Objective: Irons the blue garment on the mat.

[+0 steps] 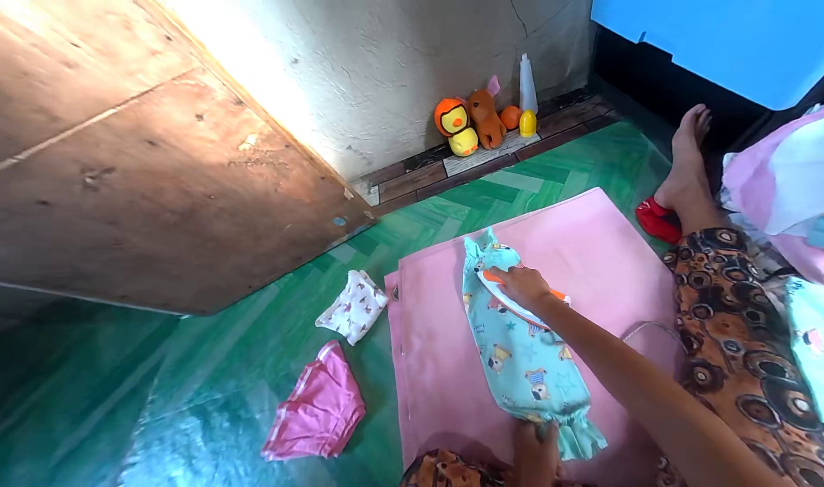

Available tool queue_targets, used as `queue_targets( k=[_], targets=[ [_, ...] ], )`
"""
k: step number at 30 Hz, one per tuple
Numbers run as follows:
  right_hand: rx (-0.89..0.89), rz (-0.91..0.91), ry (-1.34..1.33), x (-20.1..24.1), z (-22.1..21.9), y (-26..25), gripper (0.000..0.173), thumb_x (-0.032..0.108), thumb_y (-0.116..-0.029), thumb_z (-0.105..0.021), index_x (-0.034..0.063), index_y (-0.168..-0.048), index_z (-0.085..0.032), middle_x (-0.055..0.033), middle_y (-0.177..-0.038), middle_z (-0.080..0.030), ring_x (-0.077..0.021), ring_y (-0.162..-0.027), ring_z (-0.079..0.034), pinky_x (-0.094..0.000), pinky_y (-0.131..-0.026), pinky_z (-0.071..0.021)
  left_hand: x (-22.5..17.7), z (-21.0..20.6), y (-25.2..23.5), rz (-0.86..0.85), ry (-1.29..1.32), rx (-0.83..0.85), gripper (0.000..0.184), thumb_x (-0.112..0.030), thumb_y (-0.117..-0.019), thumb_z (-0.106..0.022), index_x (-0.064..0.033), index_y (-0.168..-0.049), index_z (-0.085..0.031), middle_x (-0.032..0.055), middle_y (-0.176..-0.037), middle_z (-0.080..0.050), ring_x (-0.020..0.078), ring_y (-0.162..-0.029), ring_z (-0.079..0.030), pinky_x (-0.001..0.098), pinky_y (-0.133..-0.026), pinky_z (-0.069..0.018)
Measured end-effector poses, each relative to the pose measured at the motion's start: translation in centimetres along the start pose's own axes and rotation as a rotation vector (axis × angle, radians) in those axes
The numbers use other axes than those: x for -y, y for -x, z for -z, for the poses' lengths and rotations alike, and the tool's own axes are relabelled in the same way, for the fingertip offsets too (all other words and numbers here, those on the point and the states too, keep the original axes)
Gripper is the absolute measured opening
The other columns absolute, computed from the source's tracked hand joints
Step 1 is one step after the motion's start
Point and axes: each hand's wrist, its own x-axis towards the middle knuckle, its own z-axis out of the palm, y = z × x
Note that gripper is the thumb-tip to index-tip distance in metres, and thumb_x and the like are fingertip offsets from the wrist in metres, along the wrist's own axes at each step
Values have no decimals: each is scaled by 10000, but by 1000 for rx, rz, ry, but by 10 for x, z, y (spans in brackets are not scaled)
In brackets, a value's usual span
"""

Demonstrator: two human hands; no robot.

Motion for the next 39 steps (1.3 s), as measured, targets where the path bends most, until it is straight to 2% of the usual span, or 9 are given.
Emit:
queue_targets(
  k=[7, 13, 17, 22, 24, 31, 39],
  targets=[
    [-29, -104, -91, 11, 6, -19, 530, 235, -1089, -476, 280, -1605, -366, -240, -1337, -641, -449, -1243, -614, -617, -992, -492, -1, -2, 3, -25, 23, -39, 398, -320, -1031, -615, 66, -996, -706, 177, -829, -693, 251, -718, -687, 442, -731, -582],
    [13, -134, -162, 11, 6, -15, 552, 277, -1091, -478, 249, -1620, -319, -242, -1341, -638, -447, -1258, -606, -617, -1022, -474, -4, -1, 6, -5, 7, -22, 397, -316, -1038, -609, 70, -1037, -698, 176, -842, -691, 246, -732, -680, 431, -745, -572],
    [40, -110, -194, 13, -6, -1, 524, 346, -1112, -409, 207, -1610, -322, -239, -1318, -644, -434, -1237, -622, -609, -1000, -491, -6, -1, 6, 18, 6, -10, 419, -338, -1048, -590, 69, -1061, -686, 171, -837, -691, 241, -722, -688, 424, -737, -582],
    [93, -107, -236, 25, -22, 28, 531, 316, -1126, -339, 171, -1629, -252, -251, -1290, -645, -432, -1211, -636, -584, -998, -508, -7, 0, 8, 4, -27, -11, 437, -341, -1048, -585, 85, -1064, -682, 208, -888, -694, 295, -797, -692, 475, -798, -567],
    [100, -101, -259, 31, -30, 42, 540, 317, -1126, -335, 173, -1637, -234, -247, -1283, -646, -422, -1203, -641, -573, -998, -513, -6, 0, 6, 3, -41, -5, 451, -357, -1051, -575, 81, -1060, -683, 206, -888, -697, 296, -791, -695, 478, -798, -570],
    [72, -19, -350, 47, -67, 72, 538, 312, -1109, -378, 199, -1629, -303, -240, -1288, -654, -416, -1188, -648, -585, -1005, -503, -7, 0, 9, -10, -2, -19, 437, -347, -1044, -598, 81, -1034, -684, 206, -886, -695, 290, -789, -696, 477, -797, -574],
    [79, -88, -357, 63, -73, 79, 542, 303, -1101, -391, 236, -1631, -297, -224, -1312, -639, -403, -1179, -654, -568, -971, -526, -5, 0, 8, -14, -5, -10, 375, -291, -1037, -600, 77, -1029, -674, 186, -866, -690, 271, -773, -693, 462, -776, -577]
  ],
)
